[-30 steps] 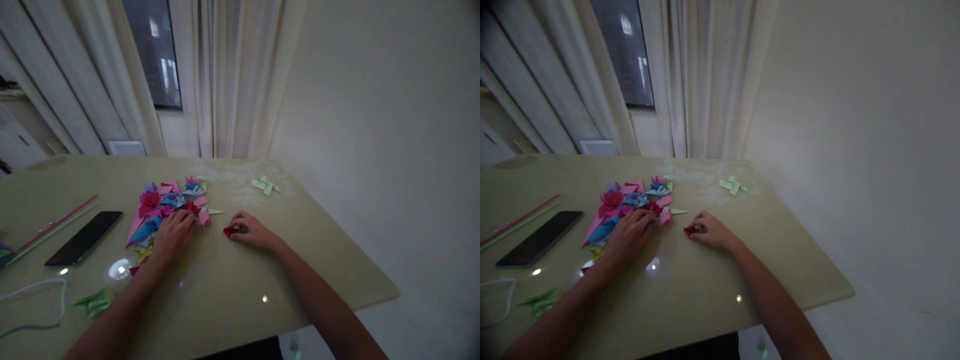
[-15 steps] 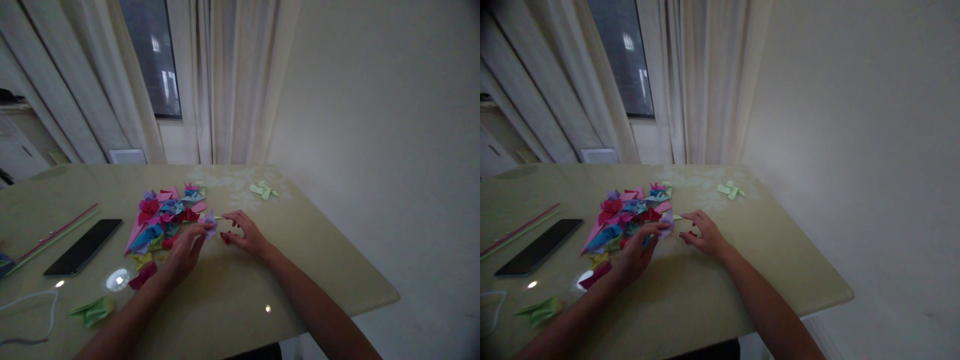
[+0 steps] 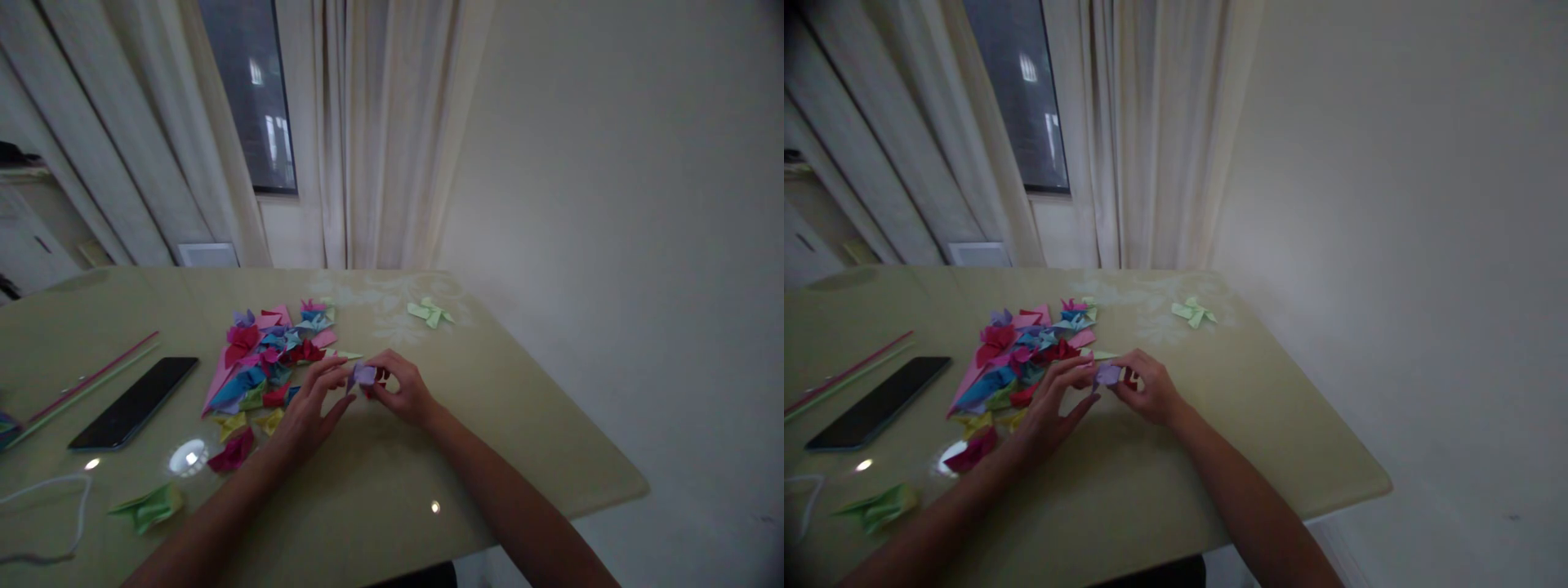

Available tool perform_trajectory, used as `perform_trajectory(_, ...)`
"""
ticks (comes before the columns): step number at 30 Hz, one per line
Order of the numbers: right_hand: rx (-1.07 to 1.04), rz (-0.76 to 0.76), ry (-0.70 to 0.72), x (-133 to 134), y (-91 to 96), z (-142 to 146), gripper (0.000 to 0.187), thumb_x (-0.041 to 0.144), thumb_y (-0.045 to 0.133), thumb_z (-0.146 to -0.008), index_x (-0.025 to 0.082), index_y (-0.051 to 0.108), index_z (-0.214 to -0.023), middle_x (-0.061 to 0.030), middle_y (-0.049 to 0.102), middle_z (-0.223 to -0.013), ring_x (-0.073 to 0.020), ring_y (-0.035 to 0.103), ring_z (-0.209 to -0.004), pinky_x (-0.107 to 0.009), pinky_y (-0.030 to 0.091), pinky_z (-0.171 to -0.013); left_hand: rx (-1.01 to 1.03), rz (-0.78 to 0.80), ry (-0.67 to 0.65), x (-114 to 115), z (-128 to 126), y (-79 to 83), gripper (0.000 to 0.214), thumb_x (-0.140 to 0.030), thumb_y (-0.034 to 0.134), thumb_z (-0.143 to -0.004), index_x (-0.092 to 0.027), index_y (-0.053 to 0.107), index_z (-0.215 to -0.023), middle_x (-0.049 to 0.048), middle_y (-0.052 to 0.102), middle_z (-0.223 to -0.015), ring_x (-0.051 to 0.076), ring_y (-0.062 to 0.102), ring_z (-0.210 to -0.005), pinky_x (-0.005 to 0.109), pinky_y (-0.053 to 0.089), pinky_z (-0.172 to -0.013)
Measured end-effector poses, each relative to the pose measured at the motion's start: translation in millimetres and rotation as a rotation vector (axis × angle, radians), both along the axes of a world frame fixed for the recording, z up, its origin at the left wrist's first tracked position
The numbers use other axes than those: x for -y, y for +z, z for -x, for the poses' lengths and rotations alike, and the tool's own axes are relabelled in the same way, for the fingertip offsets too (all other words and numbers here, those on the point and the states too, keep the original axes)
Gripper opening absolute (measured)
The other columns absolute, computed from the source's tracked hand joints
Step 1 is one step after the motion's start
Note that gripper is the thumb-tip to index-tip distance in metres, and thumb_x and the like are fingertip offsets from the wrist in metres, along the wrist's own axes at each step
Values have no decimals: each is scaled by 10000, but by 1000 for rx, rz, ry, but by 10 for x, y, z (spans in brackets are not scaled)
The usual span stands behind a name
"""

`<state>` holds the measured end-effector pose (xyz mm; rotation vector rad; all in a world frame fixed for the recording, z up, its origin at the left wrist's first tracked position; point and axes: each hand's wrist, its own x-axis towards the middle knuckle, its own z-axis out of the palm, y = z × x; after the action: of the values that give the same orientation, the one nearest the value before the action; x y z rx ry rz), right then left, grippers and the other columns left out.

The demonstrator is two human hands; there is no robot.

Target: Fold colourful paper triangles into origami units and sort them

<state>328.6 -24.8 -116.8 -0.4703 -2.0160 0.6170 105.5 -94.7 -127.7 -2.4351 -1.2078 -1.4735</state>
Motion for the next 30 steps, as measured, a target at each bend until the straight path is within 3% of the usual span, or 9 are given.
perform_trajectory(3, -47, 146, 27, 30, 23, 18, 185, 369, 721, -971, 191, 718, -1022, -29, 678, -846, -157, 594, -715, -274, 506, -680, -28, 16, 5, -25, 21, -32, 497, -197, 683, -981, -248, 509, -1443, 139, 583, -1408, 192, 703, -1077, 342, 625, -918)
perform_trajectory(6, -35, 214, 72, 43, 13, 38, 216, 399, 709, -980, 184, 718, -994, -19, 672, -815, -145, 580, -685, -262, 488, -660, -65, 4, -11, -30, 33, -44, 378, -160, 656, -991, -236, 568, -1350, 107, 642, -1314, 183, 704, -1098, 316, 610, -945)
perform_trajectory(11, 13, 193, 71, 39, -15, 31, 269, 446, 672, -997, 183, 727, -1018, -21, 674, -817, -146, 569, -691, -260, 472, -667, -100, -49, 13, -5, 24, 25, 242, -110, 596, -1010, -221, 629, -1223, 88, 688, -1206, 188, 692, -1151, 296, 580, -979)
perform_trajectory(17, 76, 204, 53, 37, -11, 4, 367, 518, 609, -1021, 177, 704, -924, -17, 641, -768, -149, 551, -687, -270, 450, -680, -96, -67, 2, 18, 7, 81, 258, -102, 565, -1018, -214, 638, -1239, 94, 706, -1171, 180, 706, -1101, 281, 580, -947)
perform_trajectory(26, 135, 215, 101, 46, -28, 3, 467, 581, 560, -1028, 167, 676, -845, -19, 616, -757, -143, 543, -670, -264, 435, -650, -53, 18, -24, 20, 37, 10, 305, -120, 612, -997, -241, 663, -1272, 84, 698, -1169, 186, 702, -1093, 287, 576, -934)
perform_trajectory(30, 167, 182, 118, 41, -37, 7, 510, 601, 525, -1045, 175, 647, -791, -4, 584, -717, -137, 524, -653, -265, 421, -639, 27, 48, -71, 14, 24, 38, 281, -94, 640, -965, -240, 702, -1197, 61, 701, -1105, 170, 706, -1032, 256, 577, -878)
